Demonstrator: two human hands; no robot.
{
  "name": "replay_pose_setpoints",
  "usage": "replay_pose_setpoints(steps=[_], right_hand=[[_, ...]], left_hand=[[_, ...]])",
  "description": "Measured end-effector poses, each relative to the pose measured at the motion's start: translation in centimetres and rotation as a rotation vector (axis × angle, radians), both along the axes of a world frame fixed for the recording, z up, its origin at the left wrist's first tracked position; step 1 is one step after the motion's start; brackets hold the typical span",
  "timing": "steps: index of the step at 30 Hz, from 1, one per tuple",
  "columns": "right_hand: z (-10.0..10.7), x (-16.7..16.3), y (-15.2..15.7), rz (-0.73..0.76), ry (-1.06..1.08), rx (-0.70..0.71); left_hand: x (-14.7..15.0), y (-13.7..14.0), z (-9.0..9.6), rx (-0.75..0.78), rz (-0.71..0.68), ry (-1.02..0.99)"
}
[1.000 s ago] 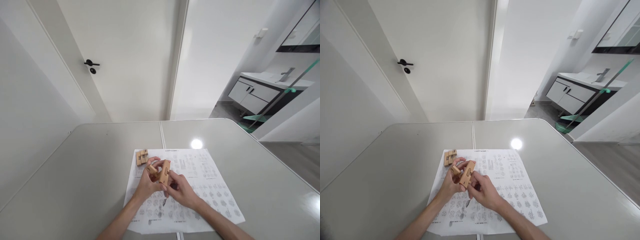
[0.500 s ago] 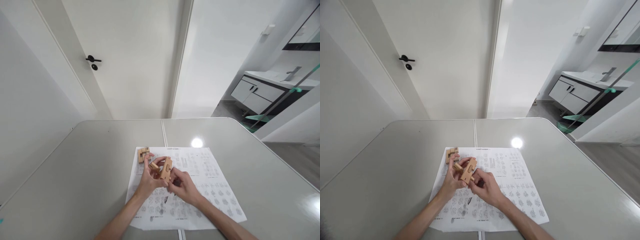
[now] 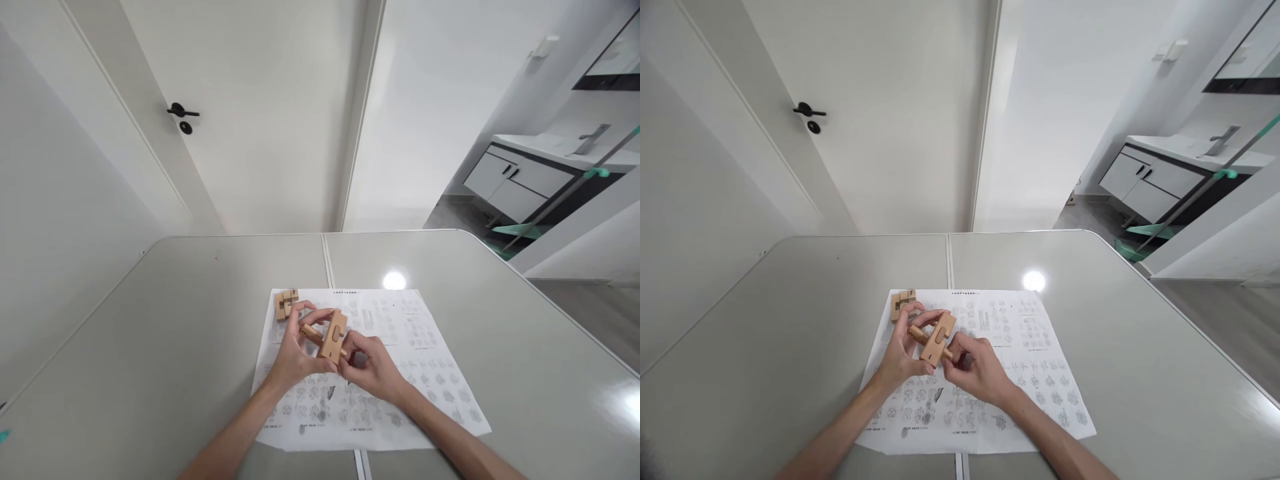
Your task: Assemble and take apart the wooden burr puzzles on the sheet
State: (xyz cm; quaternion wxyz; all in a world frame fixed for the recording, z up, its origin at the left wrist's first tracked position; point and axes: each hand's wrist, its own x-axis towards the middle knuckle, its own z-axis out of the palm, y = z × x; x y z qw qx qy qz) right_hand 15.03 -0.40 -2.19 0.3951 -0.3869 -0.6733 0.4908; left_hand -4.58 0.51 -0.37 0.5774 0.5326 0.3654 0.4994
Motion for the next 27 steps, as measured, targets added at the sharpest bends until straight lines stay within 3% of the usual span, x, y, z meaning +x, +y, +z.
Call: replay_pose_setpoints(steps=[4, 9, 14, 17, 22, 24, 27], right_hand=[[0.3, 0.2, 0.0, 0.042, 0.016, 0.007], [0.5, 0.2, -0.1, 0.048, 0.008, -0.003], [0.1, 0.0, -0.5, 0.102, -0.066, -0.011], [-0.1, -0.1, -0.6, 0.122, -0.06, -0.021], [0.2, 0.1, -0.4, 0.112, -0.025, -0.07], [0.3, 0.2, -0.3, 0.105, 0.009, -0.094], [0.5, 0.4, -0.1, 0.125, 0.084, -0.149]], left_hand=[[-0.8, 0.4, 0.0, 0.049, -0.02, 0.094], [-1.6, 0.9, -0.3, 0.001, -0.076, 0.076], [-1.9, 1.2, -0.3, 0.013, 0.007, 0.007], [-1.8, 1.4, 0.3, 0.063, 0.163, 0.088], [-2.3, 1.7, 1.3, 0.217, 0.678, 0.499], [-2.7, 2.0, 1.4, 0.256, 0.719, 0.655], [-3.1, 2.3, 1.1, 0.293, 0.65, 0.816]])
